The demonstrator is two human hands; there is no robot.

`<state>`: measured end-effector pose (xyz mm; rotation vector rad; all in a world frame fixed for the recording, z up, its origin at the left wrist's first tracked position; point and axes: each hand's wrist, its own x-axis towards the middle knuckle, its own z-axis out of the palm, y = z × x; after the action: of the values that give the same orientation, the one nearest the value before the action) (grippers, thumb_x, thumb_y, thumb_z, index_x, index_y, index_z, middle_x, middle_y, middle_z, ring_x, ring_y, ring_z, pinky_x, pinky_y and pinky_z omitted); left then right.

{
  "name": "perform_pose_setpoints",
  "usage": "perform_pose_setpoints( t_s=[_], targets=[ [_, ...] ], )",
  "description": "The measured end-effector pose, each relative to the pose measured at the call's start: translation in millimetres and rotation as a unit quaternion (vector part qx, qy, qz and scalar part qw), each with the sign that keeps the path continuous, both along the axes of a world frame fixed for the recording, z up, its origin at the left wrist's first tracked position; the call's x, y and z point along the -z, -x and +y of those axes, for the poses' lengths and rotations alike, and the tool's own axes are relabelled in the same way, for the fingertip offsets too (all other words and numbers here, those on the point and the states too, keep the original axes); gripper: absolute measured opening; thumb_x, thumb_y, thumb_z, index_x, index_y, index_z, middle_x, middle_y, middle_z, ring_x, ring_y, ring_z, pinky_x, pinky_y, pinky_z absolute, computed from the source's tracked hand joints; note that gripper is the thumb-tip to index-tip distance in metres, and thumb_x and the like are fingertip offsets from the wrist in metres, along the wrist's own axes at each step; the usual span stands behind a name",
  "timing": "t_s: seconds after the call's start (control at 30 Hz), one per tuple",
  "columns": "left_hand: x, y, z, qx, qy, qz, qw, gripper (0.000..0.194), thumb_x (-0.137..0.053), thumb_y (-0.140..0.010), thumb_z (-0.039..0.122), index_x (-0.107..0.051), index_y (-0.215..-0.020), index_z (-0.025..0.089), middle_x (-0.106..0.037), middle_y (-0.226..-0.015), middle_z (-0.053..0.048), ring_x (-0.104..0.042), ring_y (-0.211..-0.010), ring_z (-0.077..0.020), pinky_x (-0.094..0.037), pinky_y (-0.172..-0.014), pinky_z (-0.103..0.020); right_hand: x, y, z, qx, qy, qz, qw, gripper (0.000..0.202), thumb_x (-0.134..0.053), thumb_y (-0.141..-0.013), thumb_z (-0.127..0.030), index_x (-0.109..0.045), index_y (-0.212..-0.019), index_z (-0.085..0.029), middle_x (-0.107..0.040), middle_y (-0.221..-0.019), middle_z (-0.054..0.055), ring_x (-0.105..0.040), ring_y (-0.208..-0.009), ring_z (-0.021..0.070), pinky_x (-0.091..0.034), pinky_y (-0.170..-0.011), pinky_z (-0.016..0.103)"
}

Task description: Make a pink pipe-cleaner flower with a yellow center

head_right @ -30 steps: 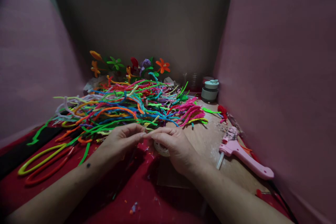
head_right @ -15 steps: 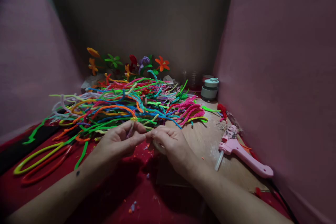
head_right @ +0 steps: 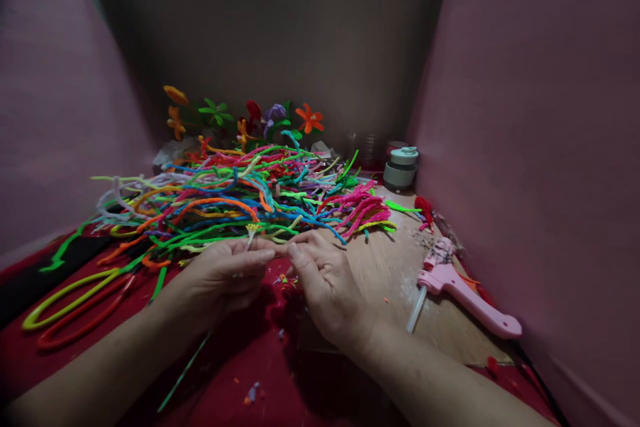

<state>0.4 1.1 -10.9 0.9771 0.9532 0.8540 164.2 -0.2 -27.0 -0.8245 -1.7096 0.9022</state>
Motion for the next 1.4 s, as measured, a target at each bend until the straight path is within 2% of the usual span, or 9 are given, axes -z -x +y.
perform_pose_setpoints(
  t_s=[0.07, 0.17, 0.47, 0.63, 0.73, 0.83, 1.03, 1.13, 1.4],
  targets=[
    [2.2, 0, 1, 0.033, 0.044, -0.044, 0.998, 0.016, -0.064, -0.072, 0.027, -0.054, -0.072, 0.015, -0.019, -0.046, 0.011, -0.009, -0.039, -0.0022, -0.011, -0.034, -0.016, 1.9, 1, -1, 0.001, -0.021, -0.003, 1.000, 0.031, -0.037, -0.091, -0.025, -0.067, -0.098, -0.021, -0.055, -0.092, 0.005, -0.052, -0.092, 0.0153, -0.040, -0.083, 0.032],
    [4.6, -4, 1, 0.042, 0.078, -0.092, 0.992, 0.013, -0.065, -0.070, 0.023, -0.057, -0.076, 0.015, -0.020, -0.048, 0.011, -0.009, -0.039, -0.0019, -0.012, -0.034, -0.015, 4.1, 2, -3, -0.010, -0.051, -0.017, 0.999, 0.031, -0.037, -0.091, -0.023, -0.064, -0.106, -0.023, -0.055, -0.095, 0.006, -0.051, -0.095, 0.0160, -0.041, -0.085, 0.033],
    [8.7, -6, 0, 0.051, 0.079, -0.105, 0.990, 0.009, -0.061, -0.073, 0.018, -0.053, -0.071, 0.015, -0.024, -0.049, 0.010, -0.012, -0.038, -0.0013, -0.016, -0.033, -0.014, 6.7, 5, -8, -0.014, -0.072, -0.038, 0.997, 0.031, -0.038, -0.090, -0.020, -0.061, -0.111, -0.022, -0.054, -0.099, 0.006, -0.049, -0.099, 0.0157, -0.041, -0.089, 0.032],
    [7.4, -11, -1, 0.024, 0.019, -0.076, 0.997, 0.017, -0.061, -0.074, 0.022, -0.049, -0.065, 0.015, -0.027, -0.046, 0.010, -0.015, -0.037, -0.0013, -0.015, -0.033, -0.015, 7.8, 4, -8, 0.002, -0.078, -0.051, 0.996, 0.032, -0.037, -0.091, -0.022, -0.059, -0.113, -0.021, -0.056, -0.100, 0.007, -0.050, -0.102, 0.0173, -0.041, -0.090, 0.034],
    [6.1, -13, -5, 0.005, -0.013, -0.054, 0.998, 0.023, -0.061, -0.074, 0.024, -0.046, -0.059, 0.016, -0.028, -0.043, 0.010, -0.018, -0.035, -0.0015, -0.013, -0.034, -0.016, 6.2, 4, -10, 0.017, -0.085, -0.077, 0.993, 0.036, -0.038, -0.091, -0.023, -0.048, -0.125, -0.023, -0.057, -0.107, 0.007, -0.050, -0.105, 0.0193, -0.042, -0.089, 0.036],
    [5.4, -15, -9, -0.017, -0.034, -0.040, 0.998, 0.016, -0.061, -0.074, 0.025, -0.050, -0.065, 0.016, -0.032, -0.043, 0.009, -0.021, -0.034, -0.0019, -0.013, -0.034, -0.017, 3.8, 4, -11, 0.027, -0.102, -0.099, 0.990, 0.044, -0.041, -0.088, -0.022, -0.037, -0.132, -0.022, -0.057, -0.109, 0.008, -0.052, -0.103, 0.0202, -0.044, -0.088, 0.037],
    [1.8, -19, -13, -0.045, -0.023, -0.040, 0.998, 0.016, -0.060, -0.071, 0.024, -0.047, -0.064, 0.018, -0.032, -0.042, 0.010, -0.019, -0.034, -0.0026, -0.014, -0.035, -0.018, 5.6, 5, -8, 0.049, -0.182, -0.120, 0.975, 0.057, -0.049, -0.074, -0.010, -0.036, -0.129, -0.020, -0.055, -0.104, 0.008, -0.052, -0.095, 0.0203, -0.043, -0.086, 0.039],
    [-0.8, -20, -12, -0.071, -0.023, -0.007, 0.997, 0.017, -0.059, -0.069, 0.023, -0.044, -0.061, 0.018, -0.031, -0.041, 0.010, -0.019, -0.034, -0.0026, -0.014, -0.035, -0.018, 8.2, 5, -7, 0.073, -0.224, -0.141, 0.962, 0.060, -0.050, -0.073, -0.010, -0.033, -0.129, -0.019, -0.055, -0.104, 0.009, -0.050, -0.096, 0.0218, -0.042, -0.088, 0.041],
    [2.5, -9, 1, -0.015, -0.002, 0.066, 0.998, 0.025, -0.054, -0.075, 0.031, -0.043, -0.057, 0.018, -0.029, -0.040, 0.009, -0.014, -0.032, -0.0029, -0.009, -0.032, -0.019, -4.3, 0, -14, 0.064, -0.274, -0.155, 0.947, 0.064, -0.051, -0.075, -0.010, -0.026, -0.133, -0.023, -0.056, -0.099, 0.007, -0.052, -0.089, 0.0214, -0.042, -0.083, 0.041]
  ],
)
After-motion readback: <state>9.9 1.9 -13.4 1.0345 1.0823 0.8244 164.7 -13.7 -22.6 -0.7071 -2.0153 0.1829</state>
